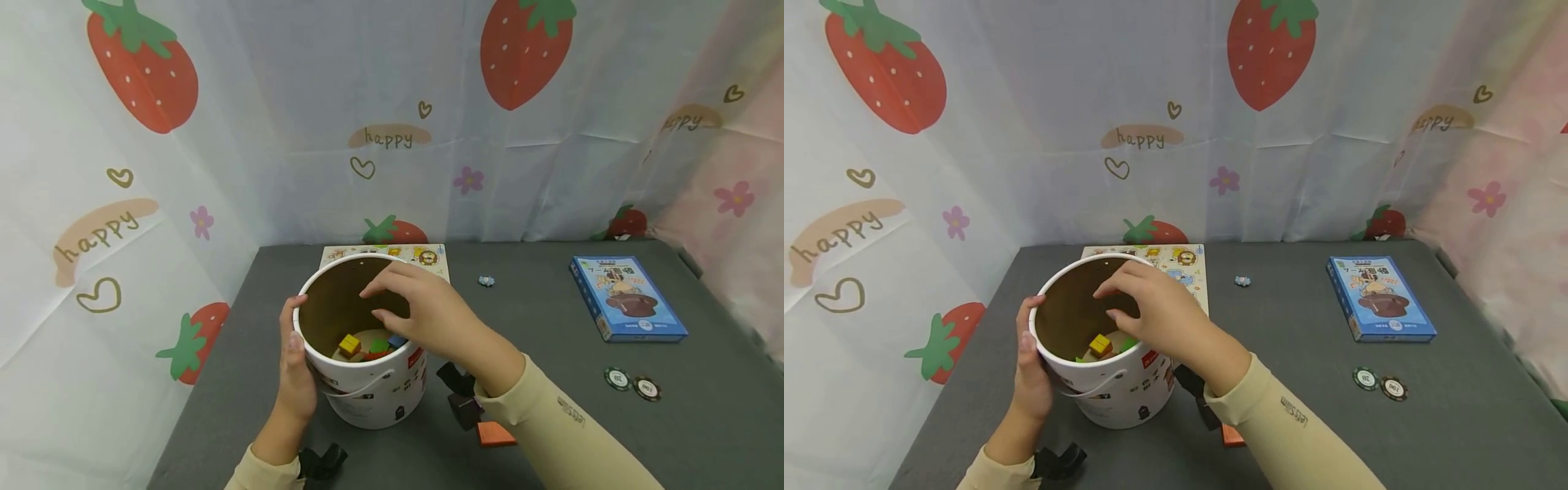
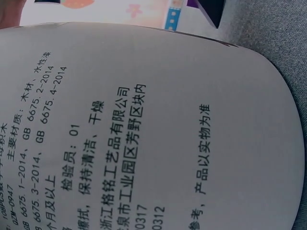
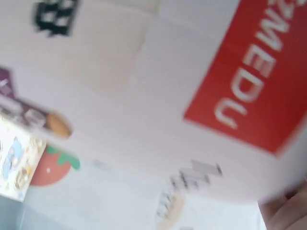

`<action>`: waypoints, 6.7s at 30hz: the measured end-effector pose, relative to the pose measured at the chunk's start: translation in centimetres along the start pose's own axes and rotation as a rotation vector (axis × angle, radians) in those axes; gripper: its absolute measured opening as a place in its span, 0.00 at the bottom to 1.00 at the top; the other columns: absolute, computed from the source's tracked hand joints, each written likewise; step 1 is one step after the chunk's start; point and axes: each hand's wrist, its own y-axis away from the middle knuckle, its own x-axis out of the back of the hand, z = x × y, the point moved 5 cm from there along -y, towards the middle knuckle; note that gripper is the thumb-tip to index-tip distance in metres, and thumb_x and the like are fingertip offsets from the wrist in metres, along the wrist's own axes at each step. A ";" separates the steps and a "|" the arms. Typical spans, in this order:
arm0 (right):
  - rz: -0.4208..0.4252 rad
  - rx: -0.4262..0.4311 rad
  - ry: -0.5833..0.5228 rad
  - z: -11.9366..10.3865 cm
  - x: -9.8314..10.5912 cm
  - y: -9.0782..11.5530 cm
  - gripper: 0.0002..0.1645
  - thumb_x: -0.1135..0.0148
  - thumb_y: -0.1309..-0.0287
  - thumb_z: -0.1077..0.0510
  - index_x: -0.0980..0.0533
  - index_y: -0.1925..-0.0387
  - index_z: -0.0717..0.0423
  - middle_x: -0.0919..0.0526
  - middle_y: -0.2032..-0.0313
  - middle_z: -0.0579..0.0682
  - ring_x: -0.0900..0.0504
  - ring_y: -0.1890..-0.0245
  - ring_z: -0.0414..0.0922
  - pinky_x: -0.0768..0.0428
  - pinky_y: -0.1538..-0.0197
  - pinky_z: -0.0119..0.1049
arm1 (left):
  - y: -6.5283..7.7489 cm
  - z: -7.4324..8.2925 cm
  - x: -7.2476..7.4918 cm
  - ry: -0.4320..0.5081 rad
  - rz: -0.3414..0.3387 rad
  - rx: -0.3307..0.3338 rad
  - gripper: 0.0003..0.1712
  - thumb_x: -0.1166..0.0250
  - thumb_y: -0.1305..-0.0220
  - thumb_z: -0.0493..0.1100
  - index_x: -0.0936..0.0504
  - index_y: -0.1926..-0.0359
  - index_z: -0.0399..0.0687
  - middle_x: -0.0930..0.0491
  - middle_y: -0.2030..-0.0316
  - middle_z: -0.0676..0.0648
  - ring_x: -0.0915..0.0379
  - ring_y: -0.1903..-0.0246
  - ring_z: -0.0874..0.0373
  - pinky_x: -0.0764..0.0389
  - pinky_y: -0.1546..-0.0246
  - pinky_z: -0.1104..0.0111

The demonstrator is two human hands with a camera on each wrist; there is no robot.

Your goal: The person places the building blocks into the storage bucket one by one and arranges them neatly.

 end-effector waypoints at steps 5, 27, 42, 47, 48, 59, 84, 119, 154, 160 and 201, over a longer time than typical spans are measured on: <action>0.137 0.024 -0.028 -0.8 2.0 3.2 0.17 0.31 0.47 0.61 0.21 0.55 0.44 0.25 0.56 0.37 0.27 0.60 0.36 0.26 0.62 0.30 | 0.1 -0.1 0.0 0.017 0.002 -0.002 0.33 0.68 0.28 0.56 0.51 0.28 0.45 0.49 0.33 0.39 0.50 0.38 0.36 0.42 0.43 0.53; -0.414 -0.649 -0.059 10.0 -3.4 23.1 0.26 0.24 0.59 0.46 0.21 0.55 0.42 0.28 0.64 0.39 0.28 0.68 0.37 0.25 0.66 0.38 | 0.2 -0.3 0.0 0.051 0.014 0.016 0.32 0.69 0.27 0.54 0.52 0.28 0.45 0.48 0.33 0.39 0.47 0.40 0.37 0.42 0.43 0.55; -0.463 -0.575 -0.146 9.0 -5.5 23.3 0.17 0.30 0.49 0.46 0.22 0.58 0.44 0.31 0.65 0.39 0.31 0.70 0.35 0.28 0.66 0.34 | 0.1 0.0 -0.2 0.068 0.005 -0.002 0.33 0.68 0.27 0.56 0.52 0.29 0.44 0.49 0.33 0.37 0.48 0.40 0.36 0.42 0.43 0.56; -0.428 -0.616 -0.352 8.7 -3.2 22.5 0.19 0.36 0.44 0.43 0.24 0.54 0.45 0.26 0.60 0.42 0.26 0.65 0.37 0.24 0.61 0.35 | 0.1 0.0 -0.2 0.074 -0.006 -0.002 0.33 0.68 0.27 0.54 0.53 0.28 0.44 0.49 0.33 0.37 0.48 0.40 0.36 0.42 0.43 0.55; -0.401 -0.620 -0.369 8.6 -2.5 22.2 0.19 0.36 0.43 0.43 0.25 0.53 0.45 0.26 0.59 0.43 0.25 0.65 0.38 0.24 0.62 0.35 | 0.1 0.0 -0.2 0.073 -0.009 -0.001 0.32 0.68 0.27 0.54 0.53 0.28 0.44 0.49 0.33 0.38 0.49 0.39 0.36 0.42 0.43 0.55; 0.048 -0.391 -0.166 5.2 4.0 13.8 0.21 0.35 0.42 0.51 0.27 0.48 0.39 0.25 0.56 0.36 0.26 0.61 0.37 0.24 0.59 0.32 | -0.2 -0.2 0.0 0.067 -0.016 -0.012 0.33 0.67 0.27 0.56 0.53 0.28 0.44 0.50 0.32 0.38 0.49 0.39 0.36 0.43 0.43 0.53; 0.042 -0.211 -0.593 1.1 2.0 0.8 0.31 0.36 0.41 0.62 0.37 0.40 0.47 0.28 0.48 0.50 0.21 0.54 0.43 0.23 0.51 0.40 | -0.3 0.1 -0.1 0.048 -0.038 0.037 0.34 0.66 0.28 0.58 0.51 0.29 0.47 0.47 0.34 0.38 0.48 0.40 0.35 0.42 0.44 0.51; 0.043 -0.393 -0.178 7.5 3.6 7.7 0.14 0.42 0.35 0.55 0.26 0.48 0.44 0.23 0.57 0.40 0.24 0.59 0.39 0.25 0.55 0.42 | -0.3 0.0 -0.2 0.084 -0.037 -0.009 0.34 0.67 0.27 0.57 0.54 0.28 0.44 0.50 0.33 0.36 0.50 0.40 0.35 0.43 0.43 0.54; -0.138 -0.574 0.044 11.6 -2.4 15.9 0.21 0.26 0.52 0.58 0.26 0.56 0.49 0.22 0.65 0.42 0.24 0.68 0.38 0.24 0.65 0.36 | -0.2 -0.2 -0.5 0.125 -0.007 -0.022 0.34 0.67 0.27 0.57 0.53 0.28 0.43 0.50 0.33 0.34 0.50 0.41 0.34 0.42 0.43 0.56; -0.003 -0.462 0.071 8.9 0.9 11.9 0.22 0.30 0.47 0.56 0.25 0.50 0.48 0.22 0.60 0.42 0.25 0.63 0.40 0.24 0.62 0.39 | -0.2 -0.3 -0.3 0.123 -0.023 -0.004 0.34 0.67 0.27 0.57 0.54 0.28 0.44 0.50 0.33 0.34 0.49 0.40 0.35 0.41 0.44 0.56; 0.435 -0.009 -0.045 2.7 2.7 7.1 0.11 0.43 0.45 0.68 0.18 0.65 0.52 0.24 0.60 0.47 0.27 0.60 0.44 0.30 0.57 0.35 | -0.1 0.6 0.7 0.012 -0.017 0.025 0.34 0.68 0.28 0.58 0.53 0.28 0.46 0.48 0.33 0.40 0.49 0.38 0.37 0.43 0.43 0.48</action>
